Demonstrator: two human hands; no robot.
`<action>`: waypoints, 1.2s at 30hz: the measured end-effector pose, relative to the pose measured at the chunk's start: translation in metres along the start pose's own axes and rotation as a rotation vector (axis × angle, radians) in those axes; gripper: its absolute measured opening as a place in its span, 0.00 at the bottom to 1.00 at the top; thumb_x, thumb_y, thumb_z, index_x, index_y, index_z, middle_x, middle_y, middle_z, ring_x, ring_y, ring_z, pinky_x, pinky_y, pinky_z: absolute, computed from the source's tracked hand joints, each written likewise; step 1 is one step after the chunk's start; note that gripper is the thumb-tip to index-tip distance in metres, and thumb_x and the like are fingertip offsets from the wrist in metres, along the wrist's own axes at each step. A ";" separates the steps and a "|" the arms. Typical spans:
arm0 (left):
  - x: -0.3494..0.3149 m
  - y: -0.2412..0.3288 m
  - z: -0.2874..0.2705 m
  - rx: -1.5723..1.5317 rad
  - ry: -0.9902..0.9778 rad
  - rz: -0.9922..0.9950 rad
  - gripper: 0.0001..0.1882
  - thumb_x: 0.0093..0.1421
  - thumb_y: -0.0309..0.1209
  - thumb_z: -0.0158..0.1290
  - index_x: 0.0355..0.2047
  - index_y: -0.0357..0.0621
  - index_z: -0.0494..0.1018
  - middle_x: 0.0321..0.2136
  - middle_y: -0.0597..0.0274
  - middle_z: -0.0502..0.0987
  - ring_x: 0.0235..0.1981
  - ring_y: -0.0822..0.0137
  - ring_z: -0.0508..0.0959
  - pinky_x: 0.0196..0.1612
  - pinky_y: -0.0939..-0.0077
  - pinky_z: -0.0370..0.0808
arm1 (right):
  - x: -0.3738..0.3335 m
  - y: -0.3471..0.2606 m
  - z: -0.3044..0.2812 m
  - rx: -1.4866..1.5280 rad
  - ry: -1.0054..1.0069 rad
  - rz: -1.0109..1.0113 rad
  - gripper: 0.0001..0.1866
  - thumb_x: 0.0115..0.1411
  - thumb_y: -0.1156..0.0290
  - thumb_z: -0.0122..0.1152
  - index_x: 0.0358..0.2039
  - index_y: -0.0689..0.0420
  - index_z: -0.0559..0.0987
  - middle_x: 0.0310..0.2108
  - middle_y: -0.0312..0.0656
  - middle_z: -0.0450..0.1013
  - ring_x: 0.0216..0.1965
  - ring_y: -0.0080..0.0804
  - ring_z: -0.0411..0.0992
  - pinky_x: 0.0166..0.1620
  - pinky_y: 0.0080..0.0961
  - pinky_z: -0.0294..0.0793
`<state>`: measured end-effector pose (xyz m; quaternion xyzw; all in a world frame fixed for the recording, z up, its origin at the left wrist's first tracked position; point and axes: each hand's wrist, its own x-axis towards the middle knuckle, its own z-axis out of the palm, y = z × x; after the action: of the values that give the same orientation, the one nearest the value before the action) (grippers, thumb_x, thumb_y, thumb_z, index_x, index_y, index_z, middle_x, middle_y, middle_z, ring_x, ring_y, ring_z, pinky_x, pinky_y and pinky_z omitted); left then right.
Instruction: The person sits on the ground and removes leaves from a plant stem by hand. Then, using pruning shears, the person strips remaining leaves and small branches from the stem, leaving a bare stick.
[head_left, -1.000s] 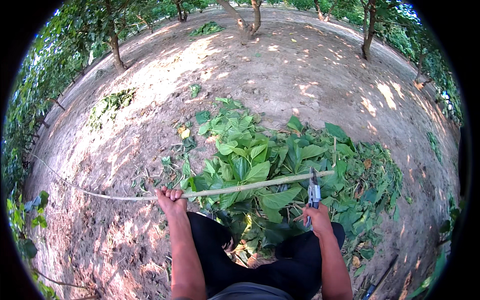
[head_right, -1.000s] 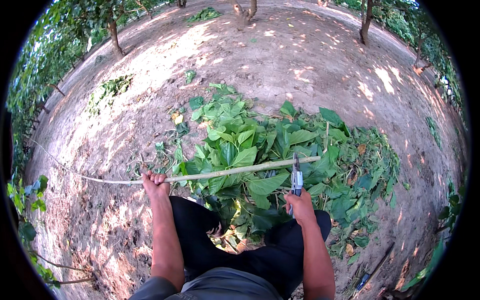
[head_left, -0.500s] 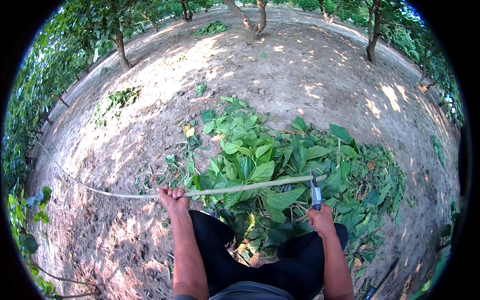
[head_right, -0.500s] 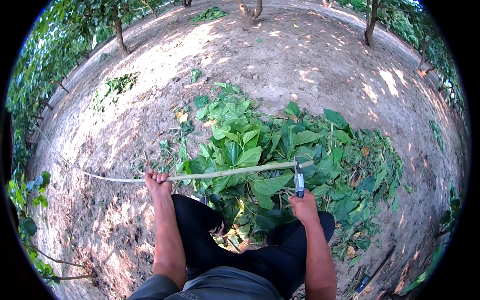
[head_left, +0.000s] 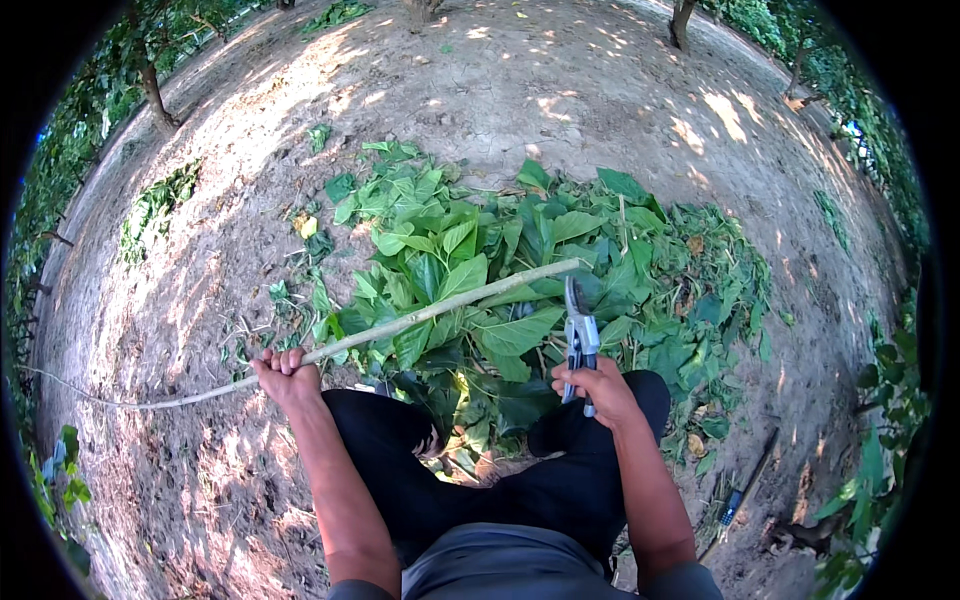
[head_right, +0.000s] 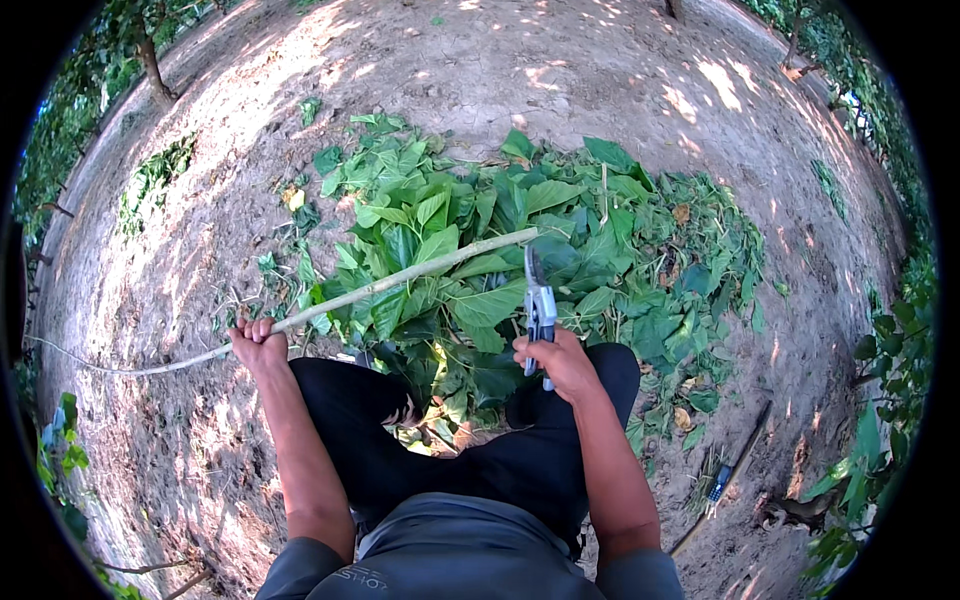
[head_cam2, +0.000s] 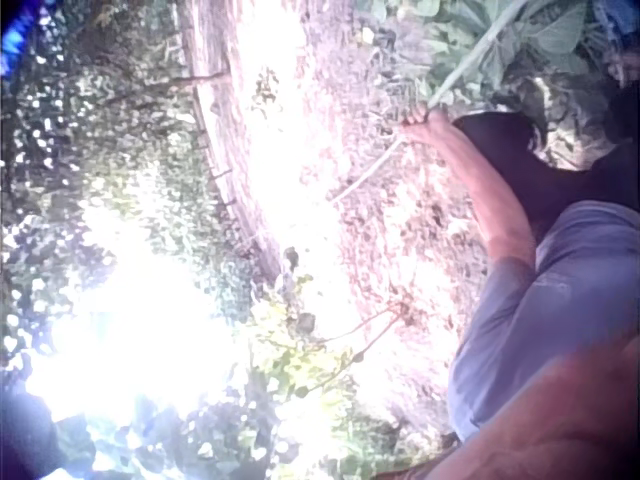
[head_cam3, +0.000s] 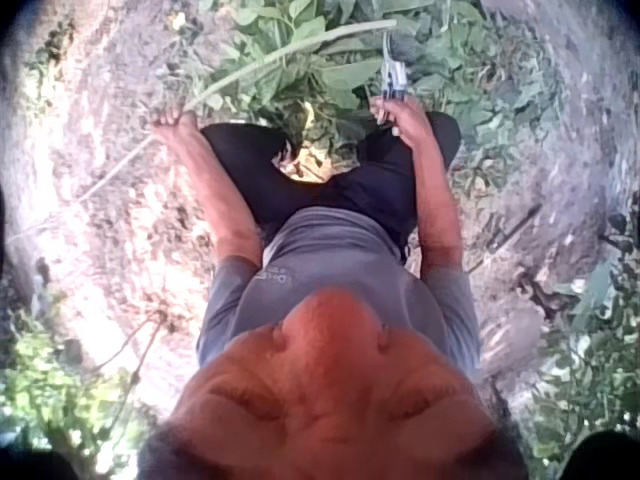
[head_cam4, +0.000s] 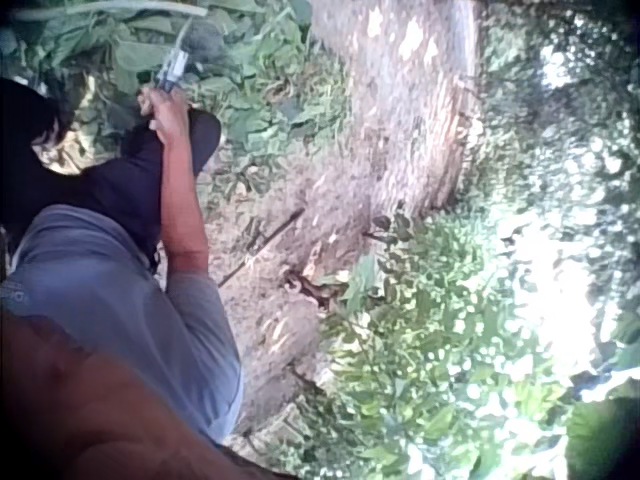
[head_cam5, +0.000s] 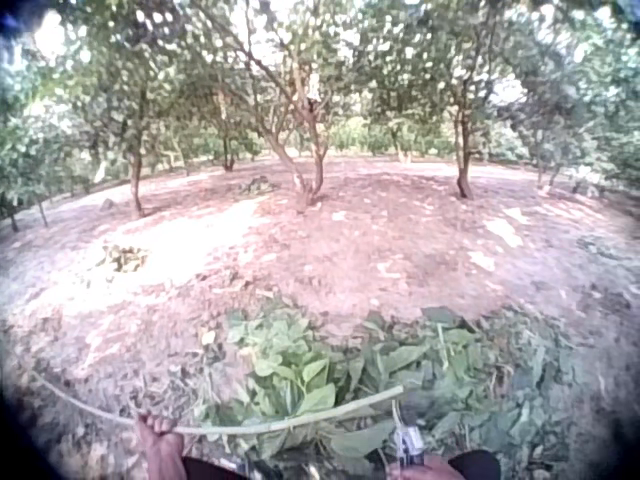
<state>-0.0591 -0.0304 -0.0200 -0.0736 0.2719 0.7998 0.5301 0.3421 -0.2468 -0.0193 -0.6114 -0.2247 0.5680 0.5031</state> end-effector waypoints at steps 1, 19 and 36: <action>0.001 -0.002 0.000 -0.003 -0.008 -0.008 0.23 0.70 0.49 0.32 0.25 0.46 0.61 0.11 0.73 0.53 0.09 0.77 0.51 0.10 0.81 0.54 | -0.007 0.007 0.005 0.035 -0.017 0.002 0.17 0.52 0.70 0.60 0.40 0.68 0.77 0.31 0.43 0.75 0.34 0.30 0.74 0.40 0.26 0.70; -0.005 -0.005 0.006 0.045 -0.057 -0.028 0.24 0.70 0.49 0.32 0.24 0.46 0.63 0.10 0.73 0.52 0.09 0.76 0.50 0.10 0.81 0.52 | -0.023 0.016 0.049 -0.265 -0.039 -0.116 0.13 0.50 0.70 0.61 0.35 0.61 0.72 0.25 0.33 0.67 0.28 0.20 0.64 0.36 0.19 0.63; -0.005 -0.007 0.005 0.081 -0.057 -0.067 0.23 0.71 0.47 0.32 0.23 0.47 0.62 0.09 0.73 0.53 0.09 0.77 0.50 0.10 0.81 0.52 | -0.009 -0.006 0.075 -0.228 0.045 -0.202 0.12 0.53 0.68 0.60 0.33 0.61 0.72 0.26 0.34 0.69 0.30 0.23 0.65 0.37 0.22 0.64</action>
<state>-0.0502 -0.0300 -0.0159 -0.0383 0.2861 0.7716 0.5668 0.2721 -0.2251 0.0019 -0.6515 -0.3367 0.4713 0.4899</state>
